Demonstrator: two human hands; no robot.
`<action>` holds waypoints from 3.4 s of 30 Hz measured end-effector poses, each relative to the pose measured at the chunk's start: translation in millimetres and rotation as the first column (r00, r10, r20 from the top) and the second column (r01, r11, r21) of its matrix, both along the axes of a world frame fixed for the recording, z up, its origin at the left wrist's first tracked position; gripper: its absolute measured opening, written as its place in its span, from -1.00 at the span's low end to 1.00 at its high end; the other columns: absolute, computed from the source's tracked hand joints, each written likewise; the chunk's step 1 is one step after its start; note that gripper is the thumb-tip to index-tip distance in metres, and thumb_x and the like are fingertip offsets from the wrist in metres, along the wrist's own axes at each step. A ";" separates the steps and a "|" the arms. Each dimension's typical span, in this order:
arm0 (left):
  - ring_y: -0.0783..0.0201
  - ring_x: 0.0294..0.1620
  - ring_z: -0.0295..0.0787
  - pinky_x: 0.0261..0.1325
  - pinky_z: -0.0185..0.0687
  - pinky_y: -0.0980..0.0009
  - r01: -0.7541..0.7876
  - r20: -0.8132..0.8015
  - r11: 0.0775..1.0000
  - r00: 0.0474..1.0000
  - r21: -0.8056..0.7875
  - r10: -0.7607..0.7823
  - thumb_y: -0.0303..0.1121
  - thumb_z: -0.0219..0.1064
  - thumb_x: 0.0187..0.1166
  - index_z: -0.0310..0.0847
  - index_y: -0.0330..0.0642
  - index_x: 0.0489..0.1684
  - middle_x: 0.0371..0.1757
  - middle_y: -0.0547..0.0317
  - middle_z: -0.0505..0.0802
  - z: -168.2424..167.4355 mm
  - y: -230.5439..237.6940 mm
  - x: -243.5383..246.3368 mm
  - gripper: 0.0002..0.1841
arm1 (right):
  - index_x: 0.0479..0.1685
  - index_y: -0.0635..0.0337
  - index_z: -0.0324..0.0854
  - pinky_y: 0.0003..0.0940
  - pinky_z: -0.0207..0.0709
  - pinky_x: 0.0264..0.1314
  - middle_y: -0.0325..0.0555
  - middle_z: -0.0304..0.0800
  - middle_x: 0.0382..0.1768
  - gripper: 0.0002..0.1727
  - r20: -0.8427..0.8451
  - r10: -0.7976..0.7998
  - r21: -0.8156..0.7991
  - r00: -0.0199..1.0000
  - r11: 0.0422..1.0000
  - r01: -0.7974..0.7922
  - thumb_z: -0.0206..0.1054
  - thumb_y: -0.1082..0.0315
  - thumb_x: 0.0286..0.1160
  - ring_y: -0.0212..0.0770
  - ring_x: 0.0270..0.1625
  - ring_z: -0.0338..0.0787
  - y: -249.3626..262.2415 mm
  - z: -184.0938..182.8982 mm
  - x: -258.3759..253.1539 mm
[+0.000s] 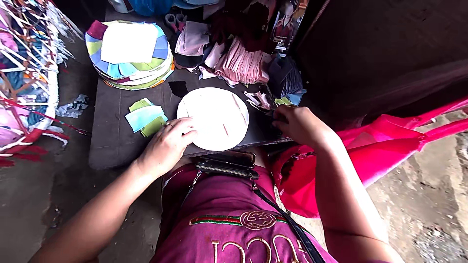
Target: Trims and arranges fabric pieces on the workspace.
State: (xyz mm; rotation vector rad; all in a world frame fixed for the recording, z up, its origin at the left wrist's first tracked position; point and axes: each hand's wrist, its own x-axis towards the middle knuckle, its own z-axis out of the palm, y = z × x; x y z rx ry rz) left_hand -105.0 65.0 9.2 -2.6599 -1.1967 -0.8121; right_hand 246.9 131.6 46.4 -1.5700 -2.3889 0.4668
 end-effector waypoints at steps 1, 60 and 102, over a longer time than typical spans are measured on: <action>-0.23 0.41 0.68 0.43 0.56 -0.08 -0.029 0.001 0.999 1.000 -0.041 0.029 -0.62 0.24 0.53 0.77 -0.36 -0.17 0.16 -0.26 0.79 3.2 1.5 -2.5 -0.84 | -0.02 0.36 0.69 0.27 0.67 -0.08 0.25 0.78 -0.14 -0.84 -0.001 -0.018 0.035 1.000 0.999 0.018 0.41 0.45 0.57 0.23 -0.17 0.82 -2.8 -1.2 -3.2; -0.14 0.42 0.74 0.57 0.47 0.08 -0.415 0.197 0.909 0.894 0.027 0.403 -0.46 0.03 0.60 0.65 -0.47 0.24 0.27 -0.25 0.83 -36.1 -30.6 15.0 -0.60 | 0.19 0.35 0.77 0.00 0.58 0.25 0.17 0.79 0.27 -0.57 -0.191 0.069 0.549 0.979 0.834 0.048 0.21 0.19 0.63 0.18 0.25 0.75 -30.7 -80.7 -66.7; -0.18 0.45 0.71 0.56 0.46 -0.03 -0.383 0.178 0.923 0.911 0.031 0.372 -0.60 0.02 0.49 0.76 -0.42 0.13 0.28 -0.20 0.84 -36.5 -27.7 14.6 -0.60 | 0.32 0.37 0.68 -0.03 0.60 0.31 0.17 0.83 0.17 -0.48 -0.279 0.134 0.497 0.951 0.868 0.024 0.12 0.69 0.31 0.17 0.22 0.78 -31.7 -75.4 -55.4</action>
